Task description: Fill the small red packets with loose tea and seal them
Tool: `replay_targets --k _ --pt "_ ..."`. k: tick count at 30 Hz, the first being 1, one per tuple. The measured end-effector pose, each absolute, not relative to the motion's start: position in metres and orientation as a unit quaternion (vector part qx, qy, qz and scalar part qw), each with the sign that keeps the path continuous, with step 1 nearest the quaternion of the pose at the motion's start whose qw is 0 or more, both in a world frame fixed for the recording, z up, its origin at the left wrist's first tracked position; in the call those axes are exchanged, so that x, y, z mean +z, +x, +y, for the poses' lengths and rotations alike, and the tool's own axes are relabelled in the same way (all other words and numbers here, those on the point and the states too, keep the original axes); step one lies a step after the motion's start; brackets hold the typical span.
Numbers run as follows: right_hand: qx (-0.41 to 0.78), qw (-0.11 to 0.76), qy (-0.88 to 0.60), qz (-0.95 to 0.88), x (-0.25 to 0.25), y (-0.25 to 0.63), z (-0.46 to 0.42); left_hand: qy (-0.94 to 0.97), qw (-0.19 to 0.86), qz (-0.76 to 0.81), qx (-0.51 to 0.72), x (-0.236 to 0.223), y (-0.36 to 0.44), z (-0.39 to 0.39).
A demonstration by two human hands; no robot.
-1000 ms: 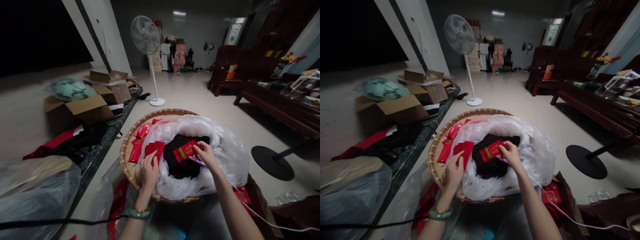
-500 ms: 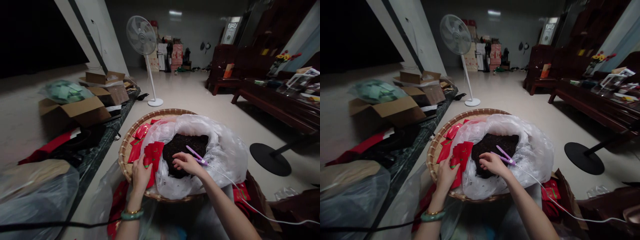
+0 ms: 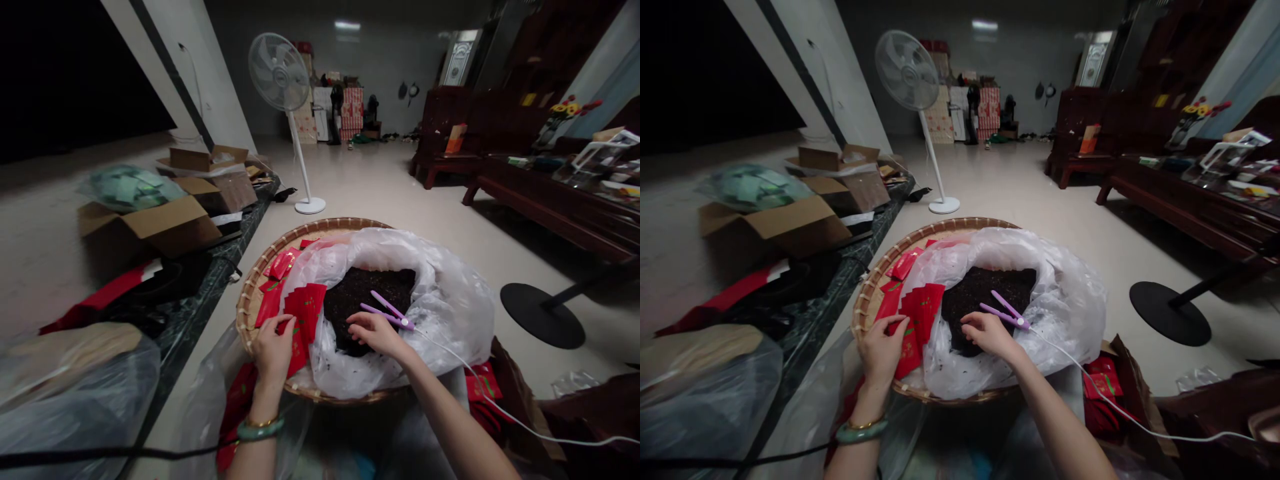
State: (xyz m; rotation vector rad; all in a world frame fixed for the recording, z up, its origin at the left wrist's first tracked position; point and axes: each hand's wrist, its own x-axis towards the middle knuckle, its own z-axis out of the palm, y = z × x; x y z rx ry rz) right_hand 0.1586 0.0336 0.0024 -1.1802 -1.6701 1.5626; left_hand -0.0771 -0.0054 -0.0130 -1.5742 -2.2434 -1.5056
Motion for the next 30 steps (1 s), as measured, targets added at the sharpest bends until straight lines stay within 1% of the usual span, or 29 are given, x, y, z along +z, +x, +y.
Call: replay_targets --k 5,8,10,12,17,22,25,28,30 --pt "0.608 0.291 -0.438 -0.595 0.005 0.152 0.031 -0.397 -0.012 -0.697 -0.597 0.008 -0.064 0.002" --pt "0.635 0.294 -0.416 -0.581 0.007 0.140 0.024 -0.334 -0.074 -0.646 -0.682 0.017 -0.049 0.008" --pt "0.638 0.302 -0.397 -0.586 0.007 0.130 0.018 -0.304 -0.109 -0.616 -0.718 0.018 -0.038 0.011" --pt "0.627 0.321 -0.388 -0.594 0.006 0.123 0.013 -0.290 -0.121 -0.608 -0.729 0.018 -0.029 0.013" --pt "0.555 0.375 -0.422 -0.610 -0.002 0.115 0.007 -0.282 -0.096 -0.625 -0.721 0.014 -0.024 0.014" --pt "0.489 0.403 -0.448 -0.631 -0.006 0.111 0.009 -0.273 -0.080 -0.615 -0.736 0.012 -0.028 0.017" --pt "0.477 0.407 -0.451 -0.635 -0.003 0.111 0.011 -0.264 -0.071 -0.613 -0.741 0.011 -0.030 0.019" --pt "0.459 0.426 -0.456 -0.632 0.000 0.114 0.015 -0.253 -0.087 -0.608 -0.747 0.007 -0.036 0.019" --pt "0.469 0.435 -0.457 -0.618 0.001 0.119 0.020 -0.250 -0.095 -0.609 -0.747 0.004 -0.043 0.019"
